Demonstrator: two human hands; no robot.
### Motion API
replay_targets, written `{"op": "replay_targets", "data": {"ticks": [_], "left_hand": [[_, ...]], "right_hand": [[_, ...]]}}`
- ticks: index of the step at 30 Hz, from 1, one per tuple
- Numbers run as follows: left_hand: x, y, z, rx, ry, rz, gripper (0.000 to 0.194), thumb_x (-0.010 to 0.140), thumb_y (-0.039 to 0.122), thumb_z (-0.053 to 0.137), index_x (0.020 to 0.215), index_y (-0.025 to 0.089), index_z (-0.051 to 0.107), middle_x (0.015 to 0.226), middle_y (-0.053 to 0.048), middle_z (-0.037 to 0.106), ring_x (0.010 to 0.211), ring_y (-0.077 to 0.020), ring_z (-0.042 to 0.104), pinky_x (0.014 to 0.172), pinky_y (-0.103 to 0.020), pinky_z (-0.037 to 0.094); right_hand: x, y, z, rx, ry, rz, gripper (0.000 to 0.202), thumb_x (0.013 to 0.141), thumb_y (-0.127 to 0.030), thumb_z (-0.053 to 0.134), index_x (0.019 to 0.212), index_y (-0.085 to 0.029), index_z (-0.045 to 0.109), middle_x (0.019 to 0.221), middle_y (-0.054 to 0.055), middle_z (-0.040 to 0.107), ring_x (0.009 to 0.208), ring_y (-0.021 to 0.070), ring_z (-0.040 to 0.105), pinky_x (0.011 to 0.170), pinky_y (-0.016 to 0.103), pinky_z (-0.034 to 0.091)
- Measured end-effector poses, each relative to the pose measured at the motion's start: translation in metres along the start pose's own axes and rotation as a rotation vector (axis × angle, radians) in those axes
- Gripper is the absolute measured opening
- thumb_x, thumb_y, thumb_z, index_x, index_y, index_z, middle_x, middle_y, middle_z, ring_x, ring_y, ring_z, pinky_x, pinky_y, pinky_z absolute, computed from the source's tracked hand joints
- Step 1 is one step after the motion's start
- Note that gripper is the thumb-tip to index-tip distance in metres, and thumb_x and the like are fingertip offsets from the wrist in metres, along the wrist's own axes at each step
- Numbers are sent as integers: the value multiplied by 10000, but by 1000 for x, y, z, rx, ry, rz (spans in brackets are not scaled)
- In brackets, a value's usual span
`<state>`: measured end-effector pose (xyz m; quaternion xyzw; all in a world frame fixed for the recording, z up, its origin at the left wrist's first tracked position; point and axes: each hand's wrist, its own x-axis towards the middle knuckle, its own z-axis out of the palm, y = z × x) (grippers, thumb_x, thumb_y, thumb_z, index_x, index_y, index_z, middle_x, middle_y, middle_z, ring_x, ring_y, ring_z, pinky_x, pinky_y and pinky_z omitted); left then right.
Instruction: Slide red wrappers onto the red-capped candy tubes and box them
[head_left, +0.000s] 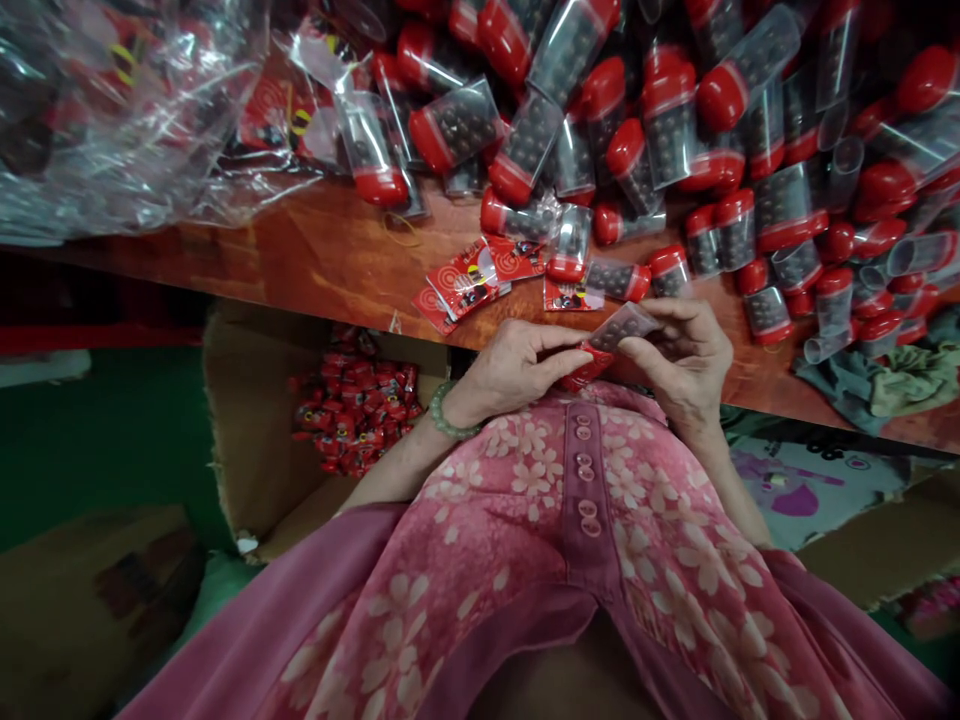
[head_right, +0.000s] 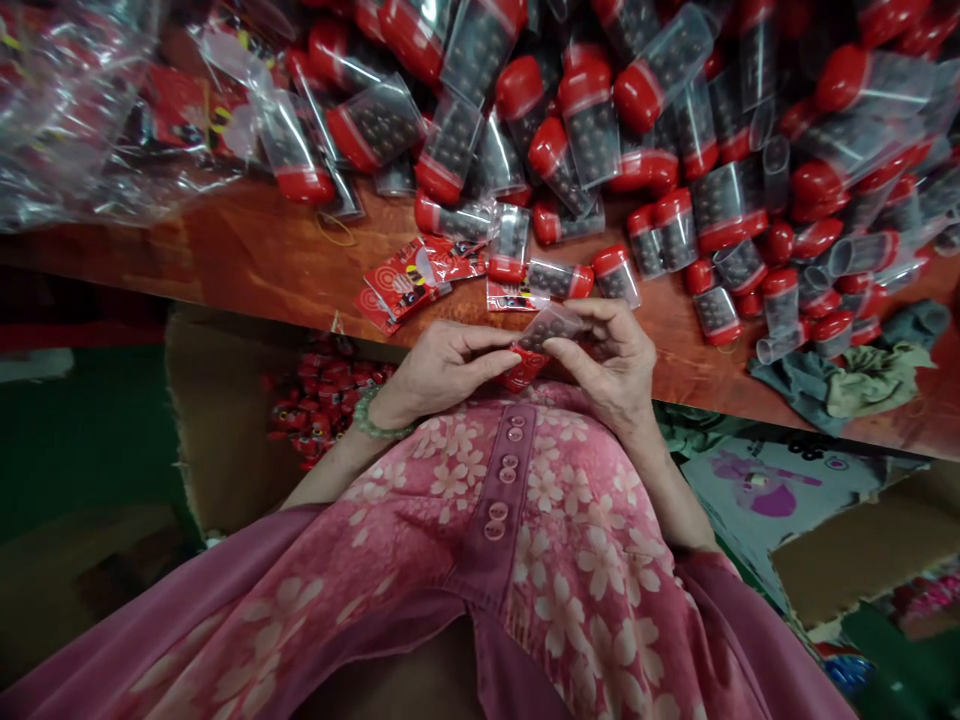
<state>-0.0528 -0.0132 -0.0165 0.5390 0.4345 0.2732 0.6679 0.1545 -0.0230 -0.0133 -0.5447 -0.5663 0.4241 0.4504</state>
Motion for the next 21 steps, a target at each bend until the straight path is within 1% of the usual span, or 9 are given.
{"op": "replay_targets", "data": {"ticks": [2, 4, 5, 8, 11, 13, 15, 18, 21], "left_hand": [[-1, 0, -1, 111, 44, 51, 326, 934, 383, 619, 1070, 174, 829, 943, -58, 827, 768, -159, 715, 734, -260, 515], [-1, -1, -1, 132, 63, 86, 305, 932, 368, 628, 1056, 178, 832, 970, -60, 830, 793, -166, 732, 753, -260, 522], [0, -2, 0, 114, 51, 89, 302, 925, 372, 644, 1063, 177, 829, 982, -62, 829, 802, -167, 735, 753, -257, 526], [4, -5, 1, 30, -6, 59, 351, 913, 404, 662, 1125, 165, 807, 951, -58, 821, 792, -161, 721, 725, -244, 525], [8, -9, 1, -21, -44, 42, 412, 935, 443, 614, 1163, 145, 785, 907, -47, 792, 771, -146, 683, 709, -236, 506], [10, -10, 0, -21, -113, 44, 431, 941, 467, 601, 1152, 138, 782, 841, -29, 757, 702, -122, 630, 660, -225, 467], [10, -10, -1, -12, -157, 36, 426, 931, 469, 620, 1123, 125, 783, 740, -2, 700, 617, -95, 555, 600, -216, 413], [11, -13, -1, -13, -136, 21, 371, 910, 433, 657, 1058, 116, 782, 666, 22, 651, 561, -76, 497, 560, -211, 373], [10, -14, 3, 4, -63, 58, 294, 898, 381, 686, 998, 121, 779, 719, 1, 706, 604, -85, 562, 599, -214, 418]], "right_hand": [[-1, 2, -3, -66, -23, 13, 407, 814, -397, 836, 1186, -289, 712, 1008, 1, 775, 868, 173, 759, 817, 337, 641], [-2, 5, -6, -106, -52, 21, 404, 830, -390, 820, 1209, -294, 718, 1077, 16, 781, 964, 199, 762, 902, 379, 632], [-3, 6, -8, -106, -68, 25, 378, 838, -374, 813, 1197, -294, 724, 1076, 16, 783, 984, 203, 762, 922, 390, 626], [-3, 6, -9, -53, -103, 50, 328, 851, -327, 800, 1166, -283, 719, 1018, 11, 780, 965, 198, 762, 906, 388, 627], [-1, 4, -8, -17, -124, 102, 309, 845, -335, 804, 1131, -268, 708, 979, 6, 769, 895, 177, 759, 841, 344, 637], [0, 3, -9, -25, -133, 127, 348, 842, -353, 809, 1163, -270, 703, 997, 5, 771, 846, 158, 754, 787, 306, 635], [2, 1, -12, -67, -168, 124, 396, 849, -350, 808, 1223, -281, 697, 1049, 9, 780, 861, 156, 754, 795, 302, 630], [6, -4, -18, -150, -249, 95, 370, 865, -325, 800, 1222, -293, 710, 1086, 14, 790, 921, 175, 757, 876, 346, 619], [11, -12, -20, -197, -277, 75, 255, 853, -337, 811, 1088, -268, 743, 990, 17, 800, 861, 190, 755, 839, 361, 622]]}}
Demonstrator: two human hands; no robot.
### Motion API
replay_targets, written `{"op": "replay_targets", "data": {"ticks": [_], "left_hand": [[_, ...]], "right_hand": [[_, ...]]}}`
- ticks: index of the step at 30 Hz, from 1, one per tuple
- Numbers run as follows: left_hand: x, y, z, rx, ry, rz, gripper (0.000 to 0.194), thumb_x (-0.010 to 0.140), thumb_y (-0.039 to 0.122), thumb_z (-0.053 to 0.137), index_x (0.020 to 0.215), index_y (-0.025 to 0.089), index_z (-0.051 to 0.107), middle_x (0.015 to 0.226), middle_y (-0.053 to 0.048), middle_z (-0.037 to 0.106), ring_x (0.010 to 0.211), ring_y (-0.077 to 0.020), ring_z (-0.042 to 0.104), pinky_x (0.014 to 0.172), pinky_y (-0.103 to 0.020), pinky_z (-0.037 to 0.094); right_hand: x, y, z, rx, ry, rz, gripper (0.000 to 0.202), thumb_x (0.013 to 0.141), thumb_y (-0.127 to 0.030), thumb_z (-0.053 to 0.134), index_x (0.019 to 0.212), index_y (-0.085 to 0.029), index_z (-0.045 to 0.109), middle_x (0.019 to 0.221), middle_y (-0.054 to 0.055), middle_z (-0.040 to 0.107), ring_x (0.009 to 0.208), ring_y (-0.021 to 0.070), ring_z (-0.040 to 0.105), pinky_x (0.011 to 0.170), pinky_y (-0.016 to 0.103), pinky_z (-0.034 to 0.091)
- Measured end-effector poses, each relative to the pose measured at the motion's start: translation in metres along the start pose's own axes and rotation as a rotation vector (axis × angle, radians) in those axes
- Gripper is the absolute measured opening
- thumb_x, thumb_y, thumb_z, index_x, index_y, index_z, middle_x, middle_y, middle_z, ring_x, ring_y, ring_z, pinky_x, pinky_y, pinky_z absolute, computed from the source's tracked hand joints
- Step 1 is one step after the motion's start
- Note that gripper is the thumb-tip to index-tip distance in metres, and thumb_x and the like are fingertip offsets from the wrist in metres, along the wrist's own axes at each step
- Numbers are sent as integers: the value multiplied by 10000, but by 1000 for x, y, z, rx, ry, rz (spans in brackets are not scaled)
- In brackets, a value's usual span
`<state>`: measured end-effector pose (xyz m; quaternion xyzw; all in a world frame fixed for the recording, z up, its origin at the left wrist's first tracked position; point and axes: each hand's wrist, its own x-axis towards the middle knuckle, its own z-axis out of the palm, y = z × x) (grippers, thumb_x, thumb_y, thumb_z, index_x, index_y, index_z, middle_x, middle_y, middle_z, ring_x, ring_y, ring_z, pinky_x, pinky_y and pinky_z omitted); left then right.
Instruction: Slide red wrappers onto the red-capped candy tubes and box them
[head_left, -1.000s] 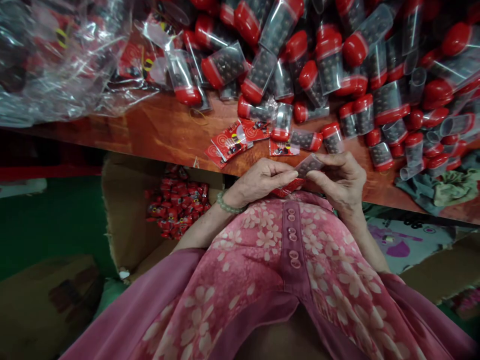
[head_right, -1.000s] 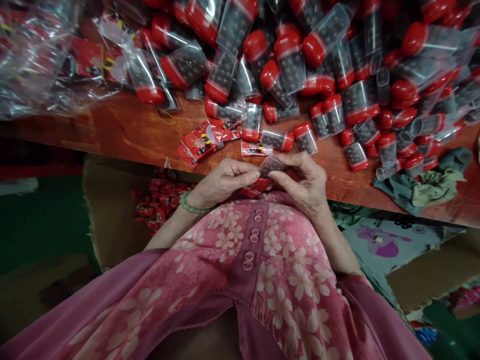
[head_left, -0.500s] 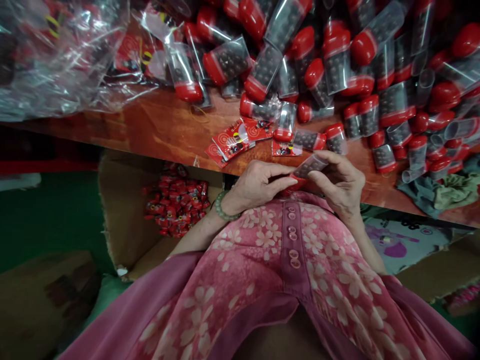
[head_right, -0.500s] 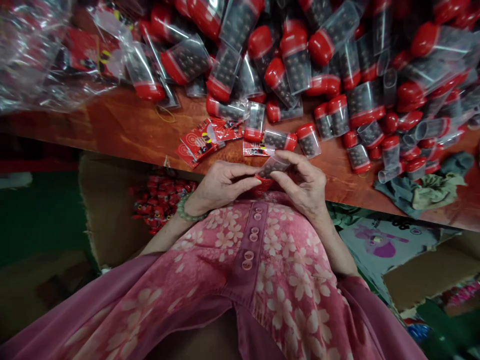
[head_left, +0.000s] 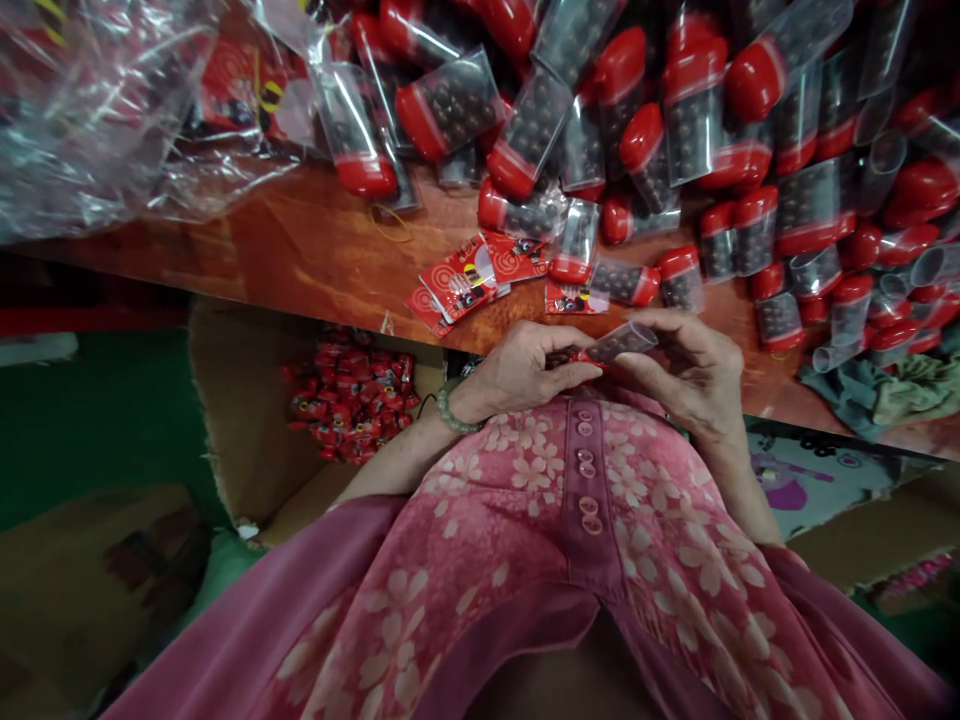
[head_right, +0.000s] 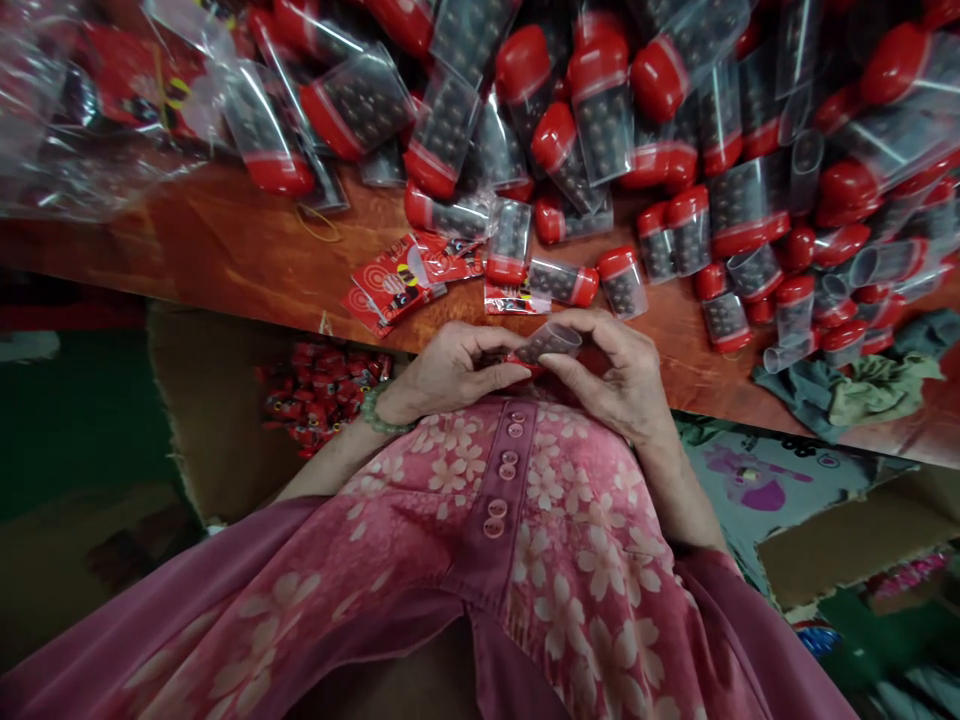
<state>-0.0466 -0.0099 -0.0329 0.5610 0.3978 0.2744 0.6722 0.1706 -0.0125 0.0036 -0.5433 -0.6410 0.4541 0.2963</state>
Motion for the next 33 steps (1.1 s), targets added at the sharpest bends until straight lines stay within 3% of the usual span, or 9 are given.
{"op": "replay_targets", "data": {"ticks": [6, 9, 15, 19, 22, 27, 30, 33], "left_hand": [[2, 8, 10, 139, 225, 21, 226, 833, 354, 794, 934, 152, 781, 852, -43, 792, 734, -131, 687, 748, -258, 512], [6, 9, 7, 125, 267, -2, 335, 775, 368, 852, 1025, 160, 771, 945, -58, 809, 823, -160, 724, 835, -286, 537], [12, 2, 1, -178, 72, -86, 551, 785, 350, 825, 1269, 122, 697, 1038, -75, 817, 925, -171, 754, 882, -280, 567], [15, 1, -2, -207, 93, -115, 640, 763, 401, 852, 1318, 128, 689, 1064, -81, 820, 985, -191, 754, 986, -308, 553], [13, 1, -9, -301, 7, -108, 721, 742, 435, 878, 1364, 143, 660, 1128, -117, 805, 1068, -239, 753, 1015, -366, 554], [7, 7, -25, -316, -130, -180, 547, 904, 522, 709, 1308, 155, 703, 1317, -130, 732, 1228, -251, 692, 1090, -380, 509], [7, 10, -30, -284, -190, -209, 516, 932, 567, 648, 1238, 161, 736, 1236, -89, 758, 1168, -225, 694, 1059, -351, 512], [10, 10, -26, -246, -177, -216, 478, 927, 578, 638, 1100, 152, 769, 975, -48, 772, 967, -198, 701, 903, -317, 550]], "right_hand": [[7, -13, 5, 91, 5, 157, 139, 859, -292, 788, 968, -239, 719, 863, -10, 784, 710, 141, 722, 675, 274, 604], [8, -11, 7, 139, 50, 177, 129, 858, -280, 784, 957, -241, 711, 840, -21, 773, 662, 120, 695, 617, 241, 583], [15, -3, -1, 19, -57, 38, 159, 842, -302, 801, 990, -272, 754, 916, 0, 786, 803, 176, 731, 783, 333, 616], [20, 2, -5, 23, -94, -10, 157, 851, -322, 800, 1001, -285, 770, 938, 1, 790, 841, 187, 736, 815, 351, 612], [22, 4, -4, 24, -118, 12, 161, 857, -306, 798, 1013, -276, 772, 942, 2, 786, 835, 180, 730, 816, 346, 607], [23, 8, -4, 96, -105, 51, 178, 831, -292, 817, 1002, -268, 774, 880, -10, 761, 755, 154, 697, 724, 302, 586], [24, 7, -3, 103, -102, 68, 177, 825, -277, 816, 996, -261, 774, 891, -6, 766, 767, 156, 706, 732, 304, 590], [25, 4, -2, 97, -118, 48, 155, 839, -238, 802, 989, -265, 772, 904, -13, 775, 792, 155, 720, 757, 304, 593]]}}
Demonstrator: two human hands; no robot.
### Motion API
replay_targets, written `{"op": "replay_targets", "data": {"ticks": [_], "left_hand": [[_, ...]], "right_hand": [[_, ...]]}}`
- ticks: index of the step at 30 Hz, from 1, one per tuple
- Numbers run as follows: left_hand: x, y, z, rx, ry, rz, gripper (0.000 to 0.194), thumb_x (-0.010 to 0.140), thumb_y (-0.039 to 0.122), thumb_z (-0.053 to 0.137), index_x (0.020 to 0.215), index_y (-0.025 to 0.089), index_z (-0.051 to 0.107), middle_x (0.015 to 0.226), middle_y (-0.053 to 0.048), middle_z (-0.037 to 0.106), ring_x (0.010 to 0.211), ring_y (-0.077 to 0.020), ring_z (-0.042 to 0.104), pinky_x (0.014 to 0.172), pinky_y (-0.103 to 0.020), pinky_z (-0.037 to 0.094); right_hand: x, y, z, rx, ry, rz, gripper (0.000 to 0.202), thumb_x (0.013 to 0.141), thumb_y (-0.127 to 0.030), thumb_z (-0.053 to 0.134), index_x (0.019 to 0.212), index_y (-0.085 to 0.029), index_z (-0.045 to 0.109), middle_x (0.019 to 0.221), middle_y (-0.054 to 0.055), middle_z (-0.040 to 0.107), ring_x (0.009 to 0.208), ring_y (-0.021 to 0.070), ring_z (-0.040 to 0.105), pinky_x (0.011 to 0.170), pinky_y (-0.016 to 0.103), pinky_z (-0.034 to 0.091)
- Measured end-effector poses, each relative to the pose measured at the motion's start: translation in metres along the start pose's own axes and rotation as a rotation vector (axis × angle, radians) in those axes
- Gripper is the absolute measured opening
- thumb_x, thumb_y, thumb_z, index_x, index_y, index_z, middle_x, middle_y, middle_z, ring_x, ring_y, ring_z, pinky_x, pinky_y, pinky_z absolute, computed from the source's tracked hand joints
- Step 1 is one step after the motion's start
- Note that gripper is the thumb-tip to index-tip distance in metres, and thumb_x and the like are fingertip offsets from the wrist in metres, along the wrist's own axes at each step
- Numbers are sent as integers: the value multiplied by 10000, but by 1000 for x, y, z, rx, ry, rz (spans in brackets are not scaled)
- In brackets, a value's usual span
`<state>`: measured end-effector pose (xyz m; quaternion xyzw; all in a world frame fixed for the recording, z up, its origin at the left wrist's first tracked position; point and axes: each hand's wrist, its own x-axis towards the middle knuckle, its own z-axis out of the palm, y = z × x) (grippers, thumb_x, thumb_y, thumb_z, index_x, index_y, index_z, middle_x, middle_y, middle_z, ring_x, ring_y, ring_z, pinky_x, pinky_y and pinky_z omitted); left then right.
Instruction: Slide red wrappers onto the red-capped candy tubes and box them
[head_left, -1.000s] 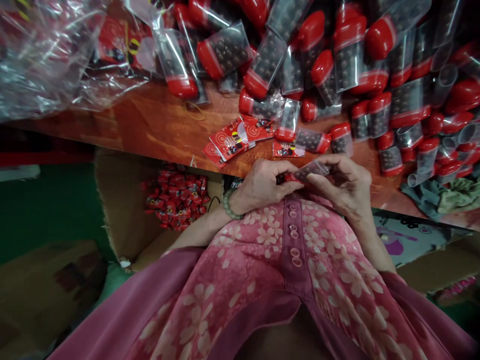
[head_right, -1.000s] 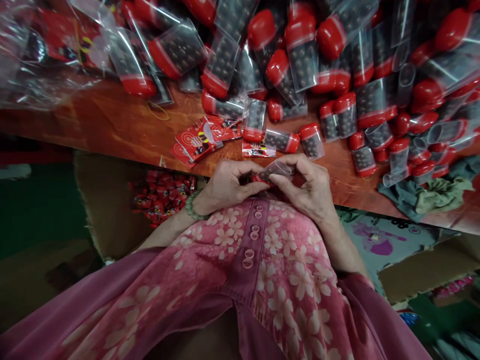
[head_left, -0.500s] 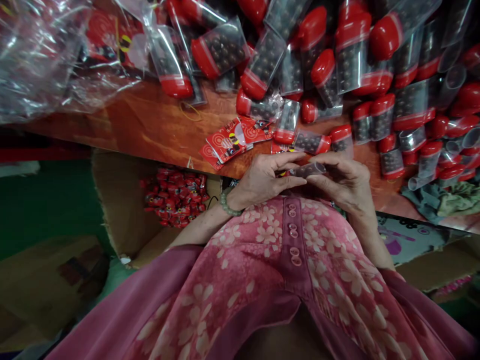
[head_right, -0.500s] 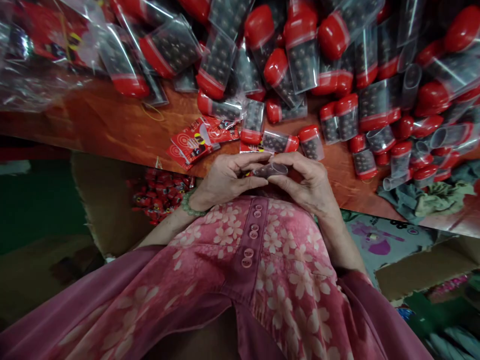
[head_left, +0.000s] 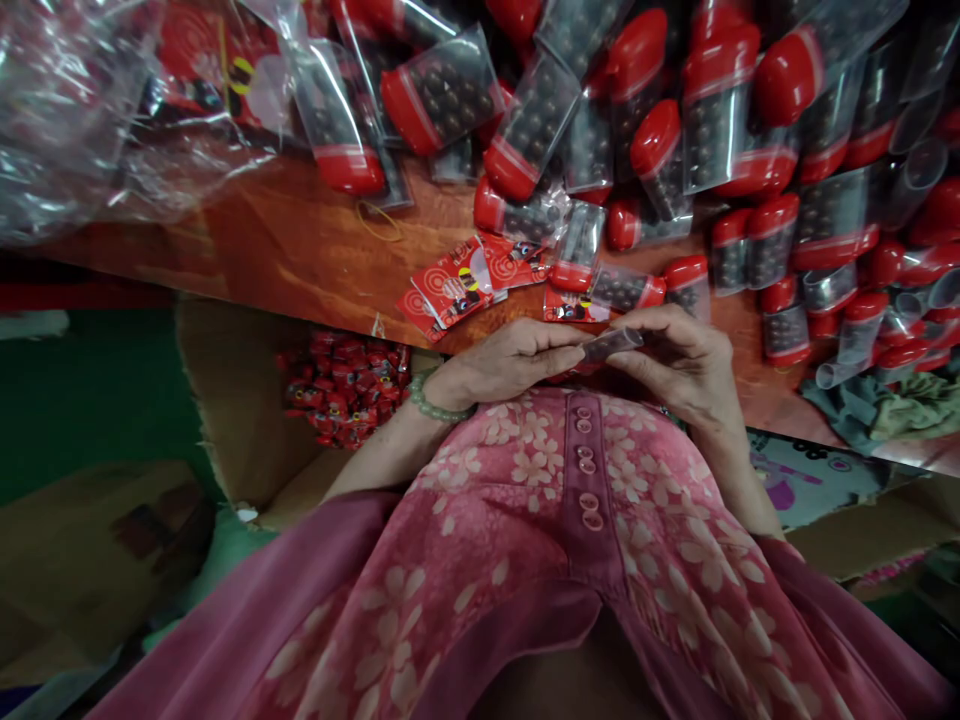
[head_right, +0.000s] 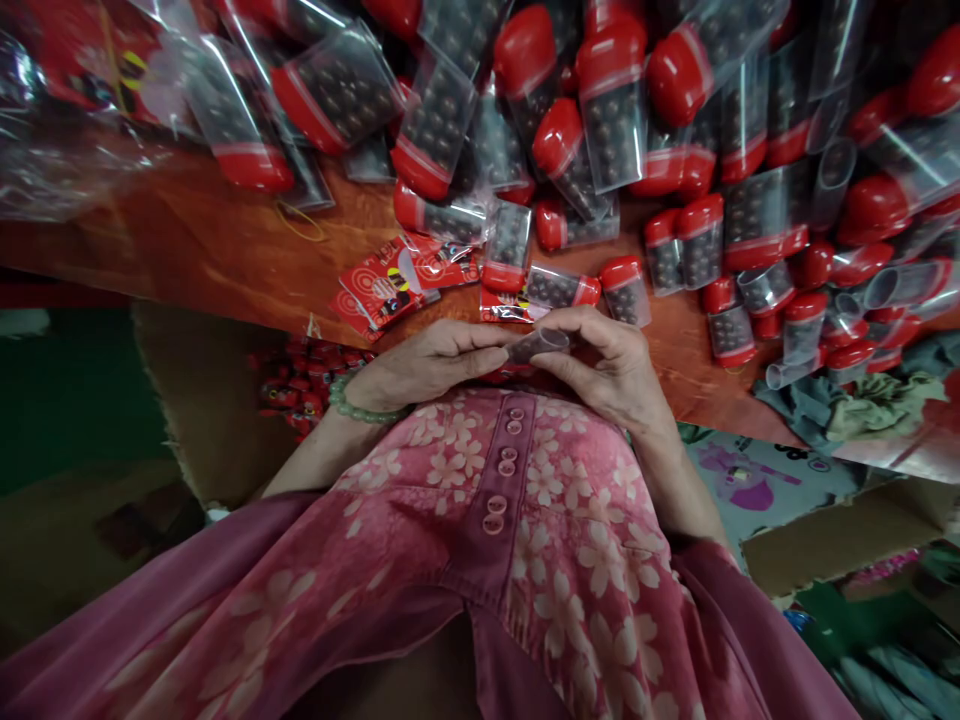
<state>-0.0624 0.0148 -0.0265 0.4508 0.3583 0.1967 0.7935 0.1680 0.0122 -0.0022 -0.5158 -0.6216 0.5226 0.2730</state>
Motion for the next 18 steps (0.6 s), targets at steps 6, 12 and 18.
{"op": "replay_targets", "data": {"ticks": [6, 12, 18], "left_hand": [[8, -3, 12, 172, 189, 74, 469, 970, 561, 527, 923, 144, 737, 762, -5, 644, 742, -137, 578, 721, -254, 478], [3, 3, 3, 169, 81, 38, 502, 981, 584, 477, 918, 138, 698, 708, 23, 532, 658, -105, 456, 640, -239, 405], [6, -3, 7, 204, 165, 100, 305, 926, 386, 584, 966, 122, 731, 696, 21, 586, 626, -93, 477, 610, -223, 374]], "right_hand": [[2, 5, 1, 32, 50, 6, 220, 794, -199, 845, 988, -271, 773, 898, -28, 758, 783, 136, 695, 759, 288, 577], [7, 5, 5, 185, 65, 142, 250, 771, -257, 865, 995, -257, 755, 859, -24, 737, 733, 133, 686, 703, 281, 598], [6, 1, 8, 95, 68, 131, 285, 789, -319, 867, 1042, -273, 745, 834, -24, 726, 682, 136, 671, 653, 295, 604]]}}
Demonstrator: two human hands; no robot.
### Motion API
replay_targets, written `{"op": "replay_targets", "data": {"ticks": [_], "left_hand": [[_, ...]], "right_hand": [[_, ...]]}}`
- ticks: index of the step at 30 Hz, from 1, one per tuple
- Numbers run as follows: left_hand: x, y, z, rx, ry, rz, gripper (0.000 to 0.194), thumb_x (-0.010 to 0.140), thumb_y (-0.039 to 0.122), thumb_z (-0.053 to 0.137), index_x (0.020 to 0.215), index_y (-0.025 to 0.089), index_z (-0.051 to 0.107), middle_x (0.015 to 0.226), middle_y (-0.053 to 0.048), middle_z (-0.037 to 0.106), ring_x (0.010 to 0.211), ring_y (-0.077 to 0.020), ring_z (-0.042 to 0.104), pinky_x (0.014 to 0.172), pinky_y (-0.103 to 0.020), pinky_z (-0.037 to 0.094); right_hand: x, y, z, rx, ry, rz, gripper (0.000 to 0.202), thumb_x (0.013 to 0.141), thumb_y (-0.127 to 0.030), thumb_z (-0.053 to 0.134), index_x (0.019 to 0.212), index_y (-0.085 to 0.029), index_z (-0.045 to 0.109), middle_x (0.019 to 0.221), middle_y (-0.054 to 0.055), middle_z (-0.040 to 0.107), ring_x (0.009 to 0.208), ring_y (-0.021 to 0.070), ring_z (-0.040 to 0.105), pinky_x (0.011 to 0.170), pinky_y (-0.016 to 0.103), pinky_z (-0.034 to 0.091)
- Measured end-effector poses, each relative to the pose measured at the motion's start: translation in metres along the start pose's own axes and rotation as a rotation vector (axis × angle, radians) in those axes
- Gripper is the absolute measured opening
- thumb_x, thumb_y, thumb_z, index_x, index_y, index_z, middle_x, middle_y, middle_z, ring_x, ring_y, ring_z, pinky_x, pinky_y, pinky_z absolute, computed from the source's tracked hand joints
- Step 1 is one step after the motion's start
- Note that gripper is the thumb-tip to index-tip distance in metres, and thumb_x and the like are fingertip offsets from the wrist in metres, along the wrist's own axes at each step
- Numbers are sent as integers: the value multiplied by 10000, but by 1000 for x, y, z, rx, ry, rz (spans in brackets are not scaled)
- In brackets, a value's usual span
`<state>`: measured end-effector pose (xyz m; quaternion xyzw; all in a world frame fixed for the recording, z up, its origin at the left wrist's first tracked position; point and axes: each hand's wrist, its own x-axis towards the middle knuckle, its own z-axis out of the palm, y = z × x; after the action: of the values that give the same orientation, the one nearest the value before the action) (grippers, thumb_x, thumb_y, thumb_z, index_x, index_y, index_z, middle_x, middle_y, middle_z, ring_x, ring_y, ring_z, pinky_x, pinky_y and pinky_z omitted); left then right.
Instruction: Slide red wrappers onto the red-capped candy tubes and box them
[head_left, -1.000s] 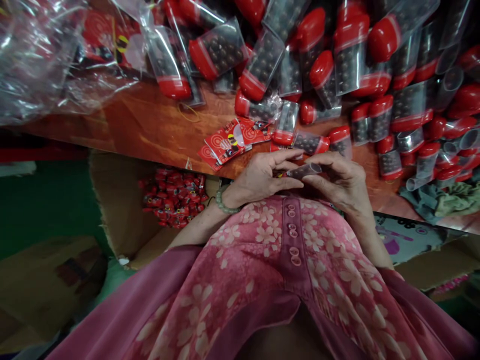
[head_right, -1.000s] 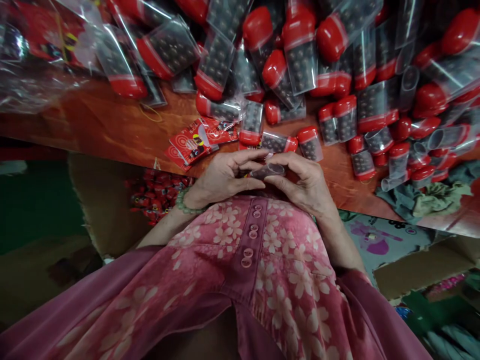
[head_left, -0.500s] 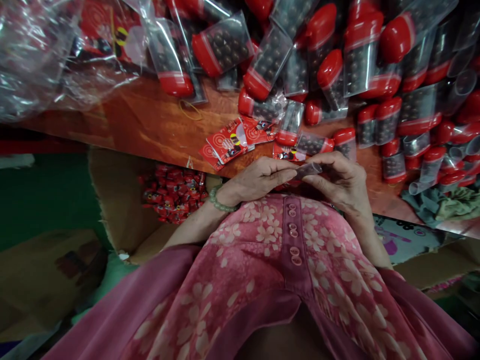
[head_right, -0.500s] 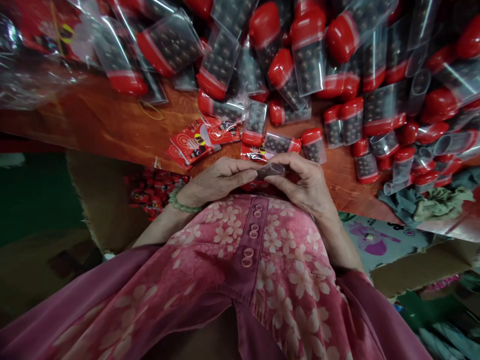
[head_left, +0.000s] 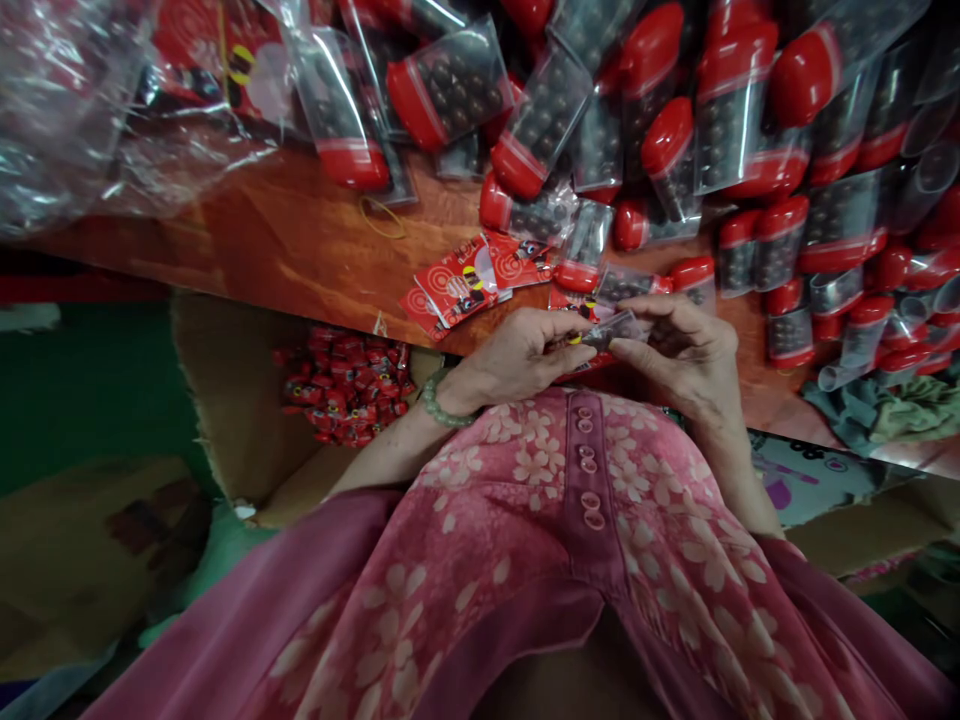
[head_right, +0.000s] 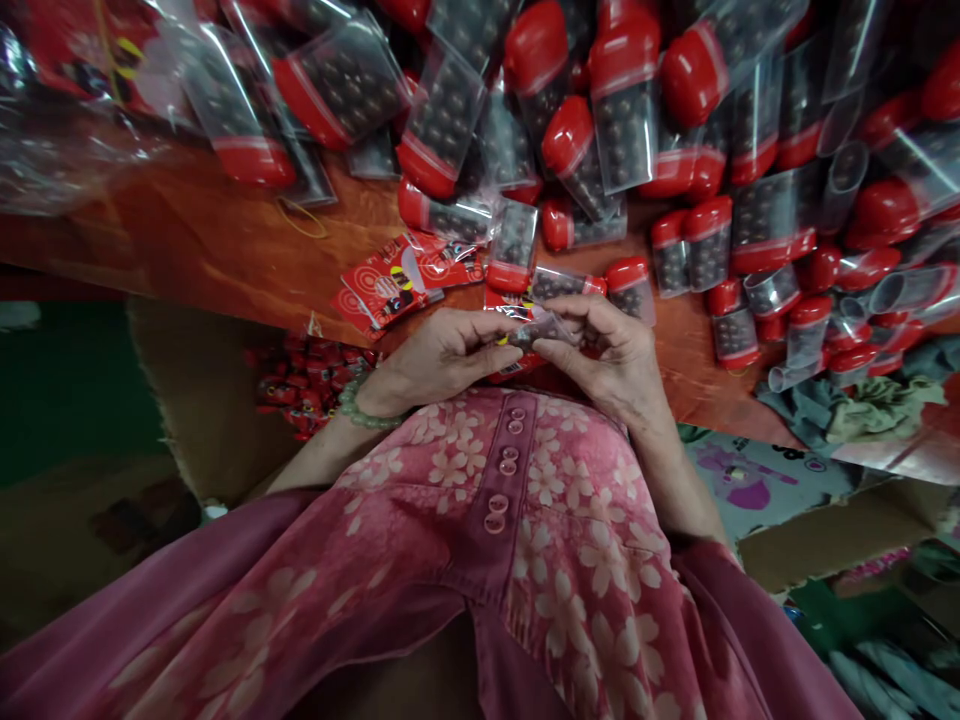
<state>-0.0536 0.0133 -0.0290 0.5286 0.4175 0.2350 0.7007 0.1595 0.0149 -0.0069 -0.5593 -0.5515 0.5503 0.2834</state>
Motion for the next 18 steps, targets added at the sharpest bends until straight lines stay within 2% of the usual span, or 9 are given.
{"op": "replay_targets", "data": {"ticks": [3, 8, 10, 14, 18], "left_hand": [[3, -2, 6, 13, 74, 51, 246, 892, 319, 627, 997, 130, 745, 822, -19, 713, 710, -115, 579, 691, -236, 452], [6, -4, 5, -103, 68, 55, 274, 921, 344, 617, 1045, 131, 736, 972, -59, 752, 838, -146, 660, 805, -276, 516], [5, -5, 4, -93, 78, 40, 278, 939, 352, 605, 1036, 129, 739, 950, -54, 742, 837, -142, 655, 806, -271, 509], [4, -5, 3, -98, 83, 19, 267, 947, 337, 600, 1033, 125, 737, 898, -34, 721, 776, -120, 625, 734, -242, 488], [5, -4, 6, -68, 89, 12, 253, 935, 319, 605, 1038, 127, 734, 873, -25, 726, 770, -123, 635, 723, -237, 489]], "right_hand": [[-2, 2, 1, 62, -10, 43, 272, 799, -356, 863, 1025, -274, 736, 774, -37, 719, 624, 122, 651, 590, 264, 579], [0, 1, -2, 74, -31, 71, 269, 867, -450, 795, 1058, -270, 740, 821, -16, 741, 701, 142, 705, 690, 302, 626], [0, -1, -3, 56, -52, 59, 285, 881, -463, 777, 1088, -271, 736, 838, -13, 744, 721, 147, 710, 703, 308, 629], [1, 0, 1, -2, -53, 1, 399, 766, -383, 888, 1104, -272, 708, 879, -25, 741, 723, 142, 691, 686, 298, 619], [1, 2, 5, 3, -16, 15, 325, 820, -382, 844, 1093, -277, 700, 852, -30, 715, 705, 137, 670, 662, 296, 607]]}}
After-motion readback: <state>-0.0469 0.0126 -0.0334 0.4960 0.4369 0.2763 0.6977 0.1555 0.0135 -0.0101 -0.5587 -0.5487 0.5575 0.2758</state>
